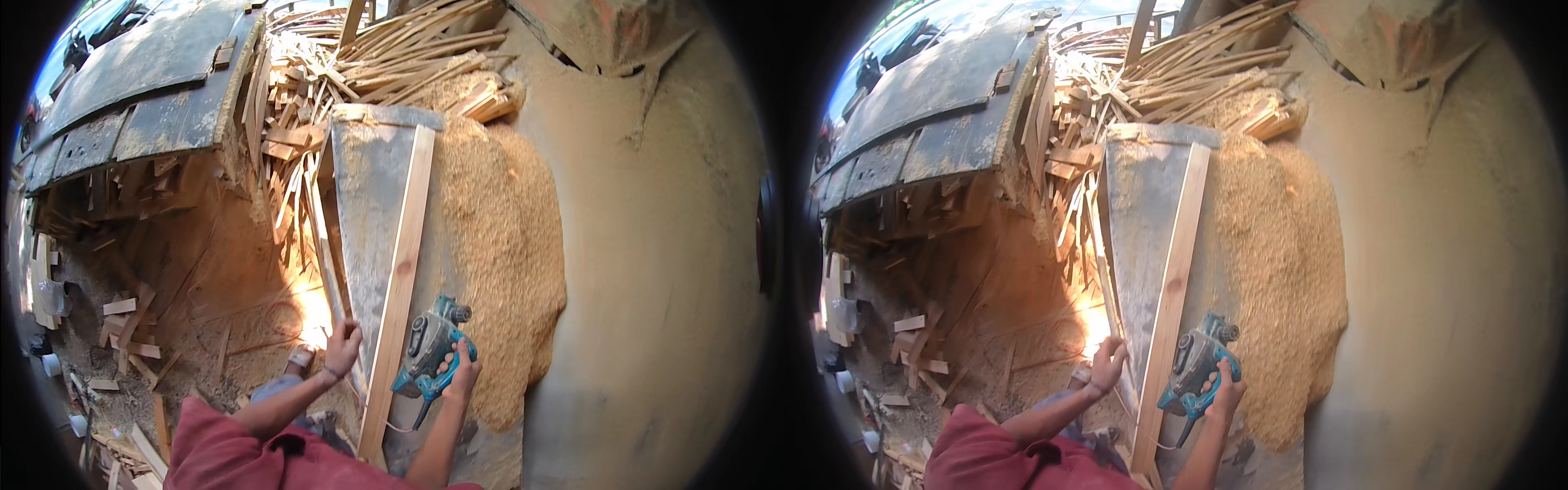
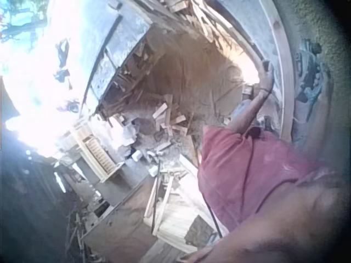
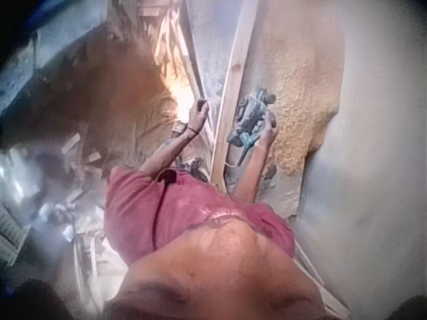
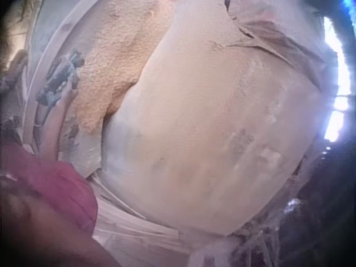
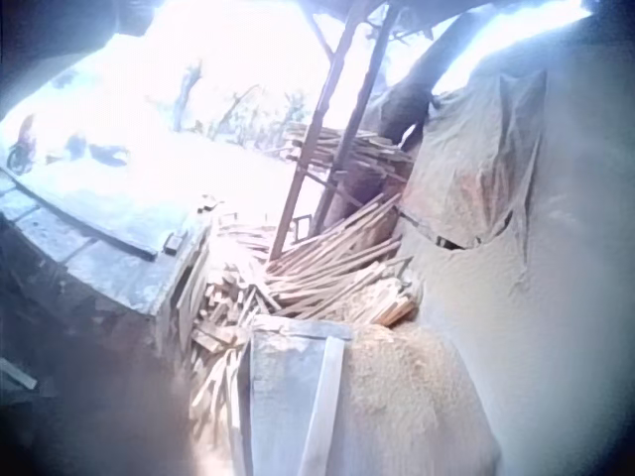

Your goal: The person sands a piece of wood with an electric sander, moving the tool along the length of the board and then setting it down to move the wood pieces around.

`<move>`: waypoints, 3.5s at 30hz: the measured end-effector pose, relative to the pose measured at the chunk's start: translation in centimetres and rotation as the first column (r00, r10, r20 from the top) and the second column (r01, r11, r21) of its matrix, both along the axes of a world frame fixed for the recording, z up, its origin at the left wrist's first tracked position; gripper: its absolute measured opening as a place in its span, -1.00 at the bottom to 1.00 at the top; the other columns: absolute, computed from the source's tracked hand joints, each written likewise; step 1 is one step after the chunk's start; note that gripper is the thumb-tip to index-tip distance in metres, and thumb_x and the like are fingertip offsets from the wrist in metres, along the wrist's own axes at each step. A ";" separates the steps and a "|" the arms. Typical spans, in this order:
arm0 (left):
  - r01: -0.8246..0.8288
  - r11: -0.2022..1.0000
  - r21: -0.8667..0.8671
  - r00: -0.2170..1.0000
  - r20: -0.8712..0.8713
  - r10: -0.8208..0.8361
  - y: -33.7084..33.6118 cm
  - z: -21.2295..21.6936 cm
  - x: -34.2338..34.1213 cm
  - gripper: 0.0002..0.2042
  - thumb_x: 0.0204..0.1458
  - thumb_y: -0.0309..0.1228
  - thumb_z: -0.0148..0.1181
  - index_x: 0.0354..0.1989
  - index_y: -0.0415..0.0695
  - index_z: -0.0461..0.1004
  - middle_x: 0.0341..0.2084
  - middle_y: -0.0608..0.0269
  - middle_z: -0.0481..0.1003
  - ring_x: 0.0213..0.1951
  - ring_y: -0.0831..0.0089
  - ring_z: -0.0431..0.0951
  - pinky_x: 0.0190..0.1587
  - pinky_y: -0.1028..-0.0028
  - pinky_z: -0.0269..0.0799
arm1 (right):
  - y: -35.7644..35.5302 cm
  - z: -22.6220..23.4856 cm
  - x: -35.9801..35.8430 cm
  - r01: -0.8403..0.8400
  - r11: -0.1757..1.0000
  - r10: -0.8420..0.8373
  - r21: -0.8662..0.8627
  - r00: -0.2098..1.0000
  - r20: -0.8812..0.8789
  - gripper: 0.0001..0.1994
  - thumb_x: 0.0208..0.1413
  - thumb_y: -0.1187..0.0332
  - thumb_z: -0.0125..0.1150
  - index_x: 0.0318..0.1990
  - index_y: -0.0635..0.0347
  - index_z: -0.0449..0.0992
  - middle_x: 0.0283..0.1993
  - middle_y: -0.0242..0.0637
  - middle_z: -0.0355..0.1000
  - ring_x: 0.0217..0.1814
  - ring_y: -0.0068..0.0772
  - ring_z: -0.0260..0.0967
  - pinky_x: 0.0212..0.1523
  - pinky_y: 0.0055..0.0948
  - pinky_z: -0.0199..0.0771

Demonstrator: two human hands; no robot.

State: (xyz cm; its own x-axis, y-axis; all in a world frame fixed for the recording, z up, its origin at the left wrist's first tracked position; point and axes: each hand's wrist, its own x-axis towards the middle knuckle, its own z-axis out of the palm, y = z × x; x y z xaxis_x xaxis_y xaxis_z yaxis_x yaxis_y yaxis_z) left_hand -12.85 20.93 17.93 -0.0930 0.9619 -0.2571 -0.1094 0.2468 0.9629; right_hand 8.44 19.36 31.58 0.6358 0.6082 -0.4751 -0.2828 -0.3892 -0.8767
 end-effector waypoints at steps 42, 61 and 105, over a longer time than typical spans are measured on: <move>0.521 0.838 -0.158 0.655 0.704 -0.274 -17.6 2.9 -12.1 -0.46 0.23 -0.12 0.00 0.25 -0.25 0.26 0.16 -0.03 0.42 0.10 0.15 0.50 0.10 0.23 0.47 | -33.8 -7.2 0.1 -0.028 0.999 0.034 -0.047 0.988 0.152 -0.66 0.14 0.16 0.32 -0.45 0.26 0.45 -0.59 -0.36 0.34 -0.67 -0.51 0.26 -0.66 -0.43 0.29; 0.471 0.847 -0.245 0.765 0.591 -0.254 -17.1 5.4 -12.8 -0.48 0.23 -0.12 0.05 0.13 -0.38 0.37 -0.04 -0.01 0.56 -0.08 0.27 0.63 -0.15 0.38 0.64 | -32.6 -7.7 5.9 -0.222 0.970 0.241 -0.095 0.908 0.342 -0.65 -0.01 0.12 0.38 -0.53 0.26 0.51 -0.64 -0.34 0.40 -0.67 -0.50 0.35 -0.61 -0.42 0.33; 0.771 0.634 -0.068 0.637 0.066 -0.768 4.4 -5.8 -2.2 -0.35 0.06 0.19 0.03 0.18 -0.04 0.35 0.07 0.07 0.44 0.14 0.11 0.40 0.27 -0.03 0.12 | -44.0 6.7 -13.8 0.073 0.930 -0.288 0.361 0.757 0.587 -0.56 -0.24 0.23 0.43 -0.17 0.21 0.50 0.00 -0.01 0.48 0.04 -0.10 0.46 0.03 -0.18 0.48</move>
